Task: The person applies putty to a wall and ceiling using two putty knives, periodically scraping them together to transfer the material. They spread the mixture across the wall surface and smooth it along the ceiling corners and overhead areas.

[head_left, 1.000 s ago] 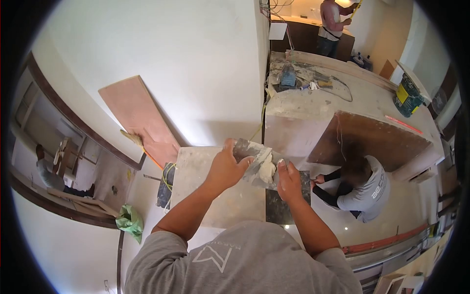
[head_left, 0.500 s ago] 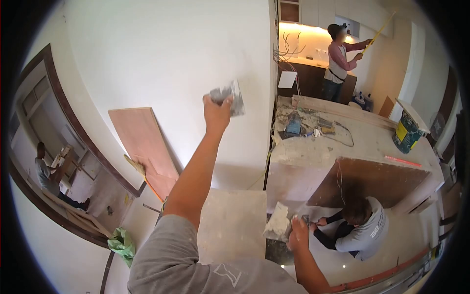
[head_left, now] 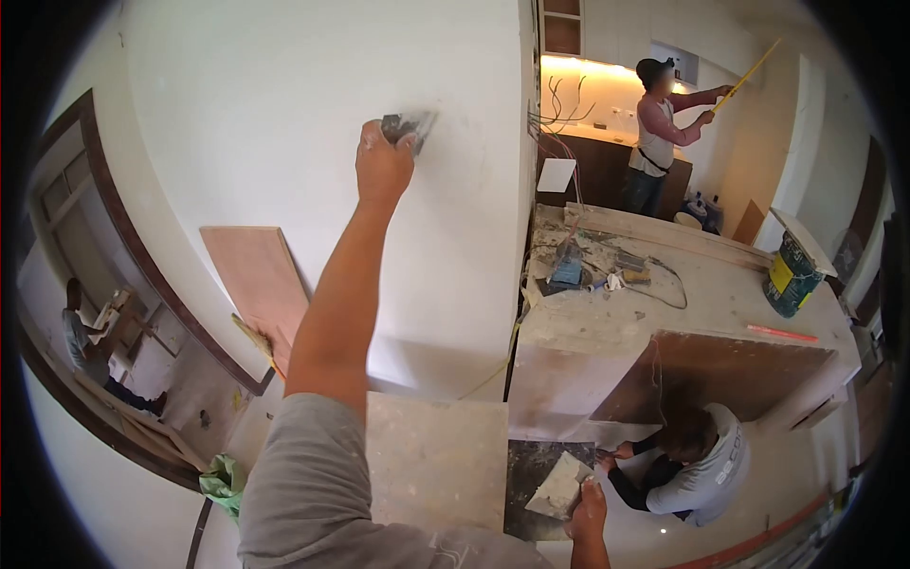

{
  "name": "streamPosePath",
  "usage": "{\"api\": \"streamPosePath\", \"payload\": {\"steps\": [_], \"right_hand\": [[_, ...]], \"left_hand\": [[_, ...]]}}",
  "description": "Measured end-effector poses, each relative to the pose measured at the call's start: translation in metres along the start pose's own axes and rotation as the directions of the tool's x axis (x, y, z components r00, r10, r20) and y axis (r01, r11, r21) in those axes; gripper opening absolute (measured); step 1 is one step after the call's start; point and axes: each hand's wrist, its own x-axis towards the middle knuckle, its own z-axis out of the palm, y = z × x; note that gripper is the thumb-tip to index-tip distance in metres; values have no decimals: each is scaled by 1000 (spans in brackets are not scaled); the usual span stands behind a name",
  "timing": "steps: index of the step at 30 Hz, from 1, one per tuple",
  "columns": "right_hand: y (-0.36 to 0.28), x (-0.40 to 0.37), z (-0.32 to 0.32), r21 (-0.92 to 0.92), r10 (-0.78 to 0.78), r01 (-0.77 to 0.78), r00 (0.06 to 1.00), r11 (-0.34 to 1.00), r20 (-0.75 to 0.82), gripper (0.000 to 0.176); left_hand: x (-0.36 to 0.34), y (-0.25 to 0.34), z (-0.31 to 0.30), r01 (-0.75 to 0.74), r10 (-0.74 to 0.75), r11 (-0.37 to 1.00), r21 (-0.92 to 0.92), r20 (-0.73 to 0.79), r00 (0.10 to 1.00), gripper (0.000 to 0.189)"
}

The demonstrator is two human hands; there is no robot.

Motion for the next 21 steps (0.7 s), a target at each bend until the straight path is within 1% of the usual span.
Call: {"api": "streamPosePath", "payload": {"steps": [1,2,3,4,5,6,7,8,10,13,14,16,18,20,21], "right_hand": [[-7,-4,6,72,0,-2,1000,997,30,33],[-4,-1,4,54,7,-7,1000,998,9,34],[2,2,-4,37,15,-14,1000,999,-12,34],[10,4,-12,18,24,-23,999,1000,-35,34],[18,7,-20,-17,26,-26,1000,1000,-1,34],[24,12,-25,-53,26,-24,999,998,33,34],[28,17,-29,-88,23,-17,998,996,66,34],[32,21,-32,-139,21,-12,998,990,66,34],[26,26,-26,-239,7,9,998,971,64,34],[-2,21,3,-45,-37,39,999,998,40,34],[-5,19,2,-88,-26,29,999,996,28,34],[-9,17,0,-170,-4,5,1000,985,6,35],[-15,13,6,-155,12,-10,1000,988,17,35],[-12,11,4,-126,18,-16,1000,992,15,35],[-2,12,-5,-104,13,-12,1000,995,10,35]], "left_hand": [[-6,7,-10,-43,44,999,-30,62,997,31],[-14,-16,1,-262,249,961,94,123,961,30],[-26,-31,9,-483,441,863,145,249,862,34],[-35,-45,19,-627,538,763,158,381,752,32],[-49,-40,23,-650,515,743,162,482,709,29],[-59,-37,28,-642,473,743,189,532,703,28],[-56,-39,35,-652,471,722,232,527,708,28],[-48,-40,41,-661,471,699,273,520,713,29],[-22,-22,43,-667,541,702,249,424,727,33],[17,10,44,-677,603,694,246,316,733,37],[32,21,42,-682,619,687,253,288,731,38],[67,38,41,-638,604,720,272,206,770,40],[101,56,36,-627,619,695,351,153,771,39],[121,77,26,-599,607,709,371,109,787,37],[124,87,18,-609,651,691,390,31,758,29]]}}
